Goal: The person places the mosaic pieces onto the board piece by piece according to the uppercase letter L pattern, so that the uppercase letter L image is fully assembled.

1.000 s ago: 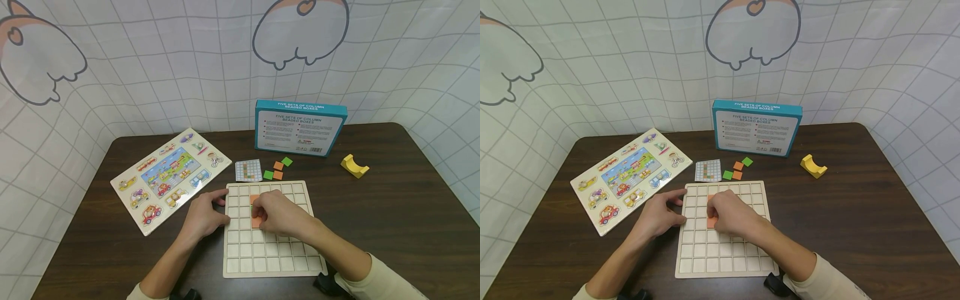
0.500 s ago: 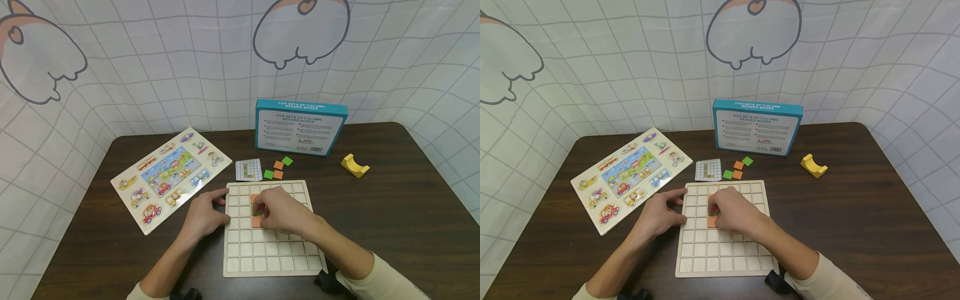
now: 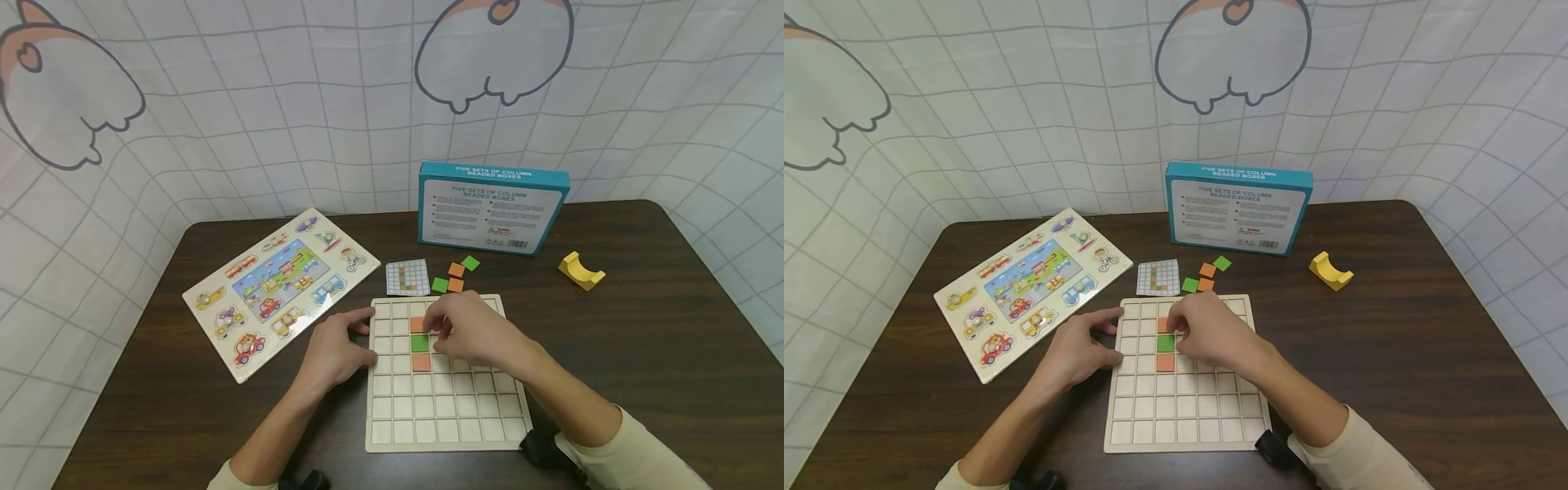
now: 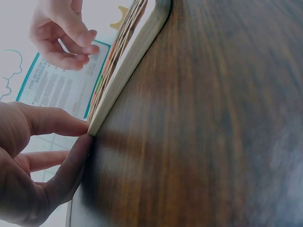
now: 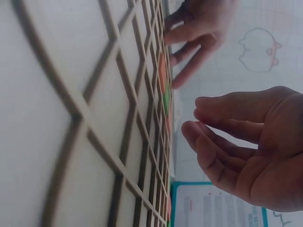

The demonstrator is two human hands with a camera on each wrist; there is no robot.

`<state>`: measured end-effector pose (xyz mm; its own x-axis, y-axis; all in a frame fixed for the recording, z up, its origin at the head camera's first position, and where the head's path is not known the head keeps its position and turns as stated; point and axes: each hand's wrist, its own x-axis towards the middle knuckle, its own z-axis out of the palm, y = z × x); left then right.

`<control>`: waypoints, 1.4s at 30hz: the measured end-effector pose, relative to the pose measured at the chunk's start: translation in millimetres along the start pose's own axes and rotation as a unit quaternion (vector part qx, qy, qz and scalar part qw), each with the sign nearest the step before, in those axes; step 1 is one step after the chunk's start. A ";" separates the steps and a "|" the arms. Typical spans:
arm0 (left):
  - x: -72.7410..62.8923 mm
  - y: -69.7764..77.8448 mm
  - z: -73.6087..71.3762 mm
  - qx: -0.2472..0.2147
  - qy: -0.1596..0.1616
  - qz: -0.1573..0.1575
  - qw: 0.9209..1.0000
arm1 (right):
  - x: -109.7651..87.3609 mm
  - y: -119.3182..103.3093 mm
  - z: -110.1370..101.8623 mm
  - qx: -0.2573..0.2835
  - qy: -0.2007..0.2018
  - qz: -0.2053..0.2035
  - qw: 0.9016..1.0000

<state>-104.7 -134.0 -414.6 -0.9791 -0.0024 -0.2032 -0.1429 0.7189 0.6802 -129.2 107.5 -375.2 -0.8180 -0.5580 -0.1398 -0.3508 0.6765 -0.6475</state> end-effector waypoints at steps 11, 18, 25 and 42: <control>0.4 0.2 0.4 0.001 0.000 -0.002 1.000 | 6.3 19.2 -28.0 0.004 0.023 0.025 0.999; 0.4 0.4 0.8 0.000 0.001 0.000 1.000 | 15.6 38.6 -48.6 0.003 0.039 0.028 0.999; -0.6 1.2 0.0 0.001 0.003 0.001 1.000 | 26.4 55.1 -63.3 0.007 0.054 0.046 0.997; 0.6 -1.6 0.2 -0.002 0.002 -0.001 1.000 | 52.8 95.0 -68.9 -0.032 0.081 0.071 0.994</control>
<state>-105.0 -135.1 -416.0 -0.9793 -0.0068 -0.2022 -0.1460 0.7157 0.6830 -237.1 175.5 -392.5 -0.9226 -0.3725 -0.1003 -0.2499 0.7753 -0.5801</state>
